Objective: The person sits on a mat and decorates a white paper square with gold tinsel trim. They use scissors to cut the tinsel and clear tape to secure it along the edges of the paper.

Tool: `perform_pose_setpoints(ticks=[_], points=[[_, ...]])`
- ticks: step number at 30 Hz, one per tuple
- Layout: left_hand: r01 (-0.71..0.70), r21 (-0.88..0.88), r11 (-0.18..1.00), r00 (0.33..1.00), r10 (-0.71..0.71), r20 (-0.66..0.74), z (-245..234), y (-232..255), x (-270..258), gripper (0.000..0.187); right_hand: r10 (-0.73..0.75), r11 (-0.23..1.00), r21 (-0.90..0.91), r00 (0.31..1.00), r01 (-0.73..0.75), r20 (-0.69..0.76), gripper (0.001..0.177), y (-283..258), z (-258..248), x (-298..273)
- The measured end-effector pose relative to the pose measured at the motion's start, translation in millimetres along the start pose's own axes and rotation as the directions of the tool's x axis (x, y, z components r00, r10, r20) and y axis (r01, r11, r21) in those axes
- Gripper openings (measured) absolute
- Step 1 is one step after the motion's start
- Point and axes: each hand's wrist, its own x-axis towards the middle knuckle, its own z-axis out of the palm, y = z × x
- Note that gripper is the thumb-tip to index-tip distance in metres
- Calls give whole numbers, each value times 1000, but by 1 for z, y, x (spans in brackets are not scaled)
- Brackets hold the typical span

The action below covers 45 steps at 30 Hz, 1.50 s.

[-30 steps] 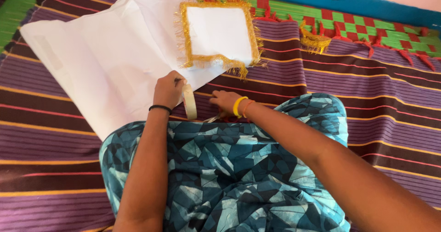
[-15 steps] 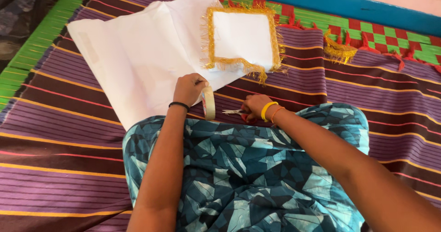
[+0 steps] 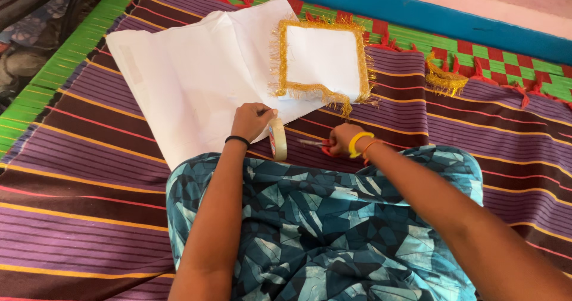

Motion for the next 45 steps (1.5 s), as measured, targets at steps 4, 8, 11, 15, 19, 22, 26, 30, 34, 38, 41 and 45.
perform_pose_setpoints(ticks=[4,8,11,15,19,22,26,30,34,38,41,45], points=[[6,-42,999,1000,-6,-5,1,3,-1,27,-65,869,495,987,-17,148,40,30,-26,15],[48,-68,997,999,-48,2,2,5,-1,26,-155,625,776,961,-85,231,62,44,-47,28],[67,-76,995,998,-67,12,1,6,-1,26,-183,661,750,962,-32,202,62,40,-57,35],[96,-64,993,995,-95,12,2,6,0,26,-245,724,689,948,42,201,62,26,-68,40],[100,-75,992,995,-99,20,1,5,1,28,-306,736,667,935,113,179,60,15,-79,39],[111,-41,993,994,-110,28,1,5,3,30,-301,758,639,939,131,164,61,8,-87,41],[132,-8,991,990,-132,43,0,8,6,30,-274,840,520,948,154,161,65,5,-91,48],[128,26,991,990,-129,49,-1,9,8,29,-313,817,551,933,169,178,65,2,-91,58],[121,25,992,990,-123,64,-1,10,10,29,-329,821,533,932,203,151,64,-3,-90,62],[118,48,992,989,-121,79,-1,11,12,29,-363,829,502,919,245,153,55,-7,-91,67],[112,61,992,990,-117,79,-1,12,14,28,-382,800,544,914,253,138,53,-7,-90,73],[113,72,991,989,-119,88,-1,12,16,28,-405,742,631,902,227,151,45,-2,-87,78]])
